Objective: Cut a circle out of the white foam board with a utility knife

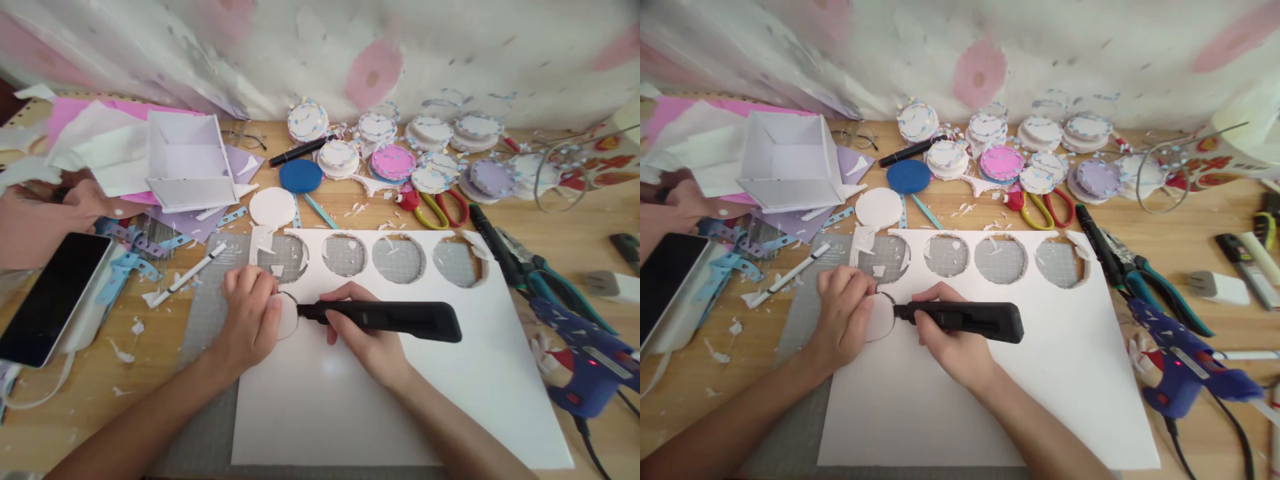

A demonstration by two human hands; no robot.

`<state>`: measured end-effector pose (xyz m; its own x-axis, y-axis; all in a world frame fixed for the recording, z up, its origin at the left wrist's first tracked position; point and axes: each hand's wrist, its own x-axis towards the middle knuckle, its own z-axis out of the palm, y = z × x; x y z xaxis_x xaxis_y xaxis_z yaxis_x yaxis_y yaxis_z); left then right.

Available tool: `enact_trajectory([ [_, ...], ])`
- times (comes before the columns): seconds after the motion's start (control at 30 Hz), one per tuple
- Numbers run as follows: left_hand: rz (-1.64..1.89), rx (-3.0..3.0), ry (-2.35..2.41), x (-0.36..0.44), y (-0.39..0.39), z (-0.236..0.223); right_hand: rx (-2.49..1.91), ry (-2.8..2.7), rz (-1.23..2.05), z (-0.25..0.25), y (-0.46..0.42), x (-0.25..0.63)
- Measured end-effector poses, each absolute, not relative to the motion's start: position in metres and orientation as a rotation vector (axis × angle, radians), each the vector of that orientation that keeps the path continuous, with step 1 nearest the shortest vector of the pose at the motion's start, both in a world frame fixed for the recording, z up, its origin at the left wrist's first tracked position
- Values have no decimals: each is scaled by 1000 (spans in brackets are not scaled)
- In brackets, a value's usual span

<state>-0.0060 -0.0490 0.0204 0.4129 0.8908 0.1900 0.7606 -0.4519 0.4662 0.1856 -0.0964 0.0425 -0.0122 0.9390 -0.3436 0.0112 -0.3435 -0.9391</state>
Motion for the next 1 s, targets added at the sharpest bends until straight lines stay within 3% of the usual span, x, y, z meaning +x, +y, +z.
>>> enact_trajectory([
  [1.0, 590, 2371, 1426, -5, -51, 23, -1495, -854, 1574, 45, -99, 174],
])
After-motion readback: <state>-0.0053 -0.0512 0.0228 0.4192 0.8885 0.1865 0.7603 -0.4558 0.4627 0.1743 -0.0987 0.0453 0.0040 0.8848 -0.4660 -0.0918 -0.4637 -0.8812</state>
